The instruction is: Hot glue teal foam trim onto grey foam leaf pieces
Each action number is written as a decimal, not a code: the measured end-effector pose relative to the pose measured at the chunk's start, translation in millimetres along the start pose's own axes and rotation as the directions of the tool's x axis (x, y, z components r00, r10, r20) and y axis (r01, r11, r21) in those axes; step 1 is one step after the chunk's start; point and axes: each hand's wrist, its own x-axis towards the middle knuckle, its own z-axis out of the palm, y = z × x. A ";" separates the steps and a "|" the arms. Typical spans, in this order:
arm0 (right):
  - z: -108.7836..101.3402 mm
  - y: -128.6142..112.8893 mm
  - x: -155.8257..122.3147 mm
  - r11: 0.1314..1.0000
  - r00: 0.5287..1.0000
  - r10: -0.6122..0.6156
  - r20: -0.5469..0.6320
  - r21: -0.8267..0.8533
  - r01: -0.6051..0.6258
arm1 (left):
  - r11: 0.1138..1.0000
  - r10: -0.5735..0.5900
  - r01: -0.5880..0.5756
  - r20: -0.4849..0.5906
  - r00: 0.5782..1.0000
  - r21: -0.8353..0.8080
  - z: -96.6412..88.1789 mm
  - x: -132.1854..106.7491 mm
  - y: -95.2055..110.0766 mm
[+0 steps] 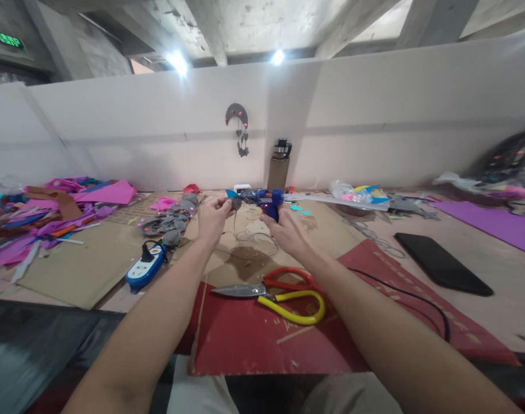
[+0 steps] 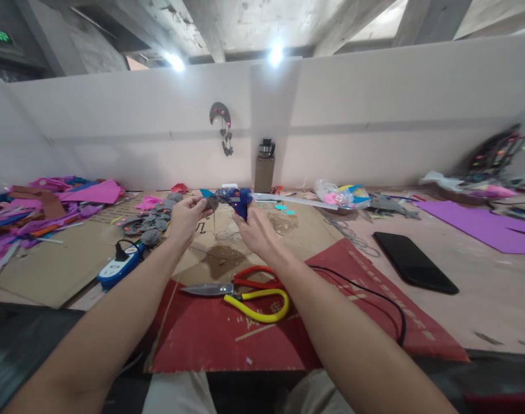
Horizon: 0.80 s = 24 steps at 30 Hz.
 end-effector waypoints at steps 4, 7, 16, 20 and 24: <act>1.2 3.9 0.6 0.999 1.000 0.008 0.000 -0.042 -0.008 | 1.000 0.012 -0.012 -0.005 1.000 0.007 -0.5 0.7 -1.3; 1.7 6.1 1.2 0.999 1.000 0.008 -0.007 -0.054 -0.008 | 1.000 0.014 -0.014 -0.017 1.000 -0.003 -0.9 1.5 -2.2; -3.3 -1.7 1.2 0.995 0.999 0.042 0.001 -0.095 -0.042 | 0.999 0.031 -0.032 -0.017 0.999 -0.038 -1.7 3.4 -3.7; -3.5 -0.7 1.8 0.997 0.999 0.041 -0.017 -0.065 -0.042 | 0.998 0.021 -0.022 -0.019 1.000 -0.062 -2.3 3.0 -3.4; -4.0 -2.6 0.6 0.998 0.999 0.018 -0.032 -0.056 -0.020 | 0.998 0.003 -0.005 -0.036 0.999 -0.056 -2.0 2.8 -3.3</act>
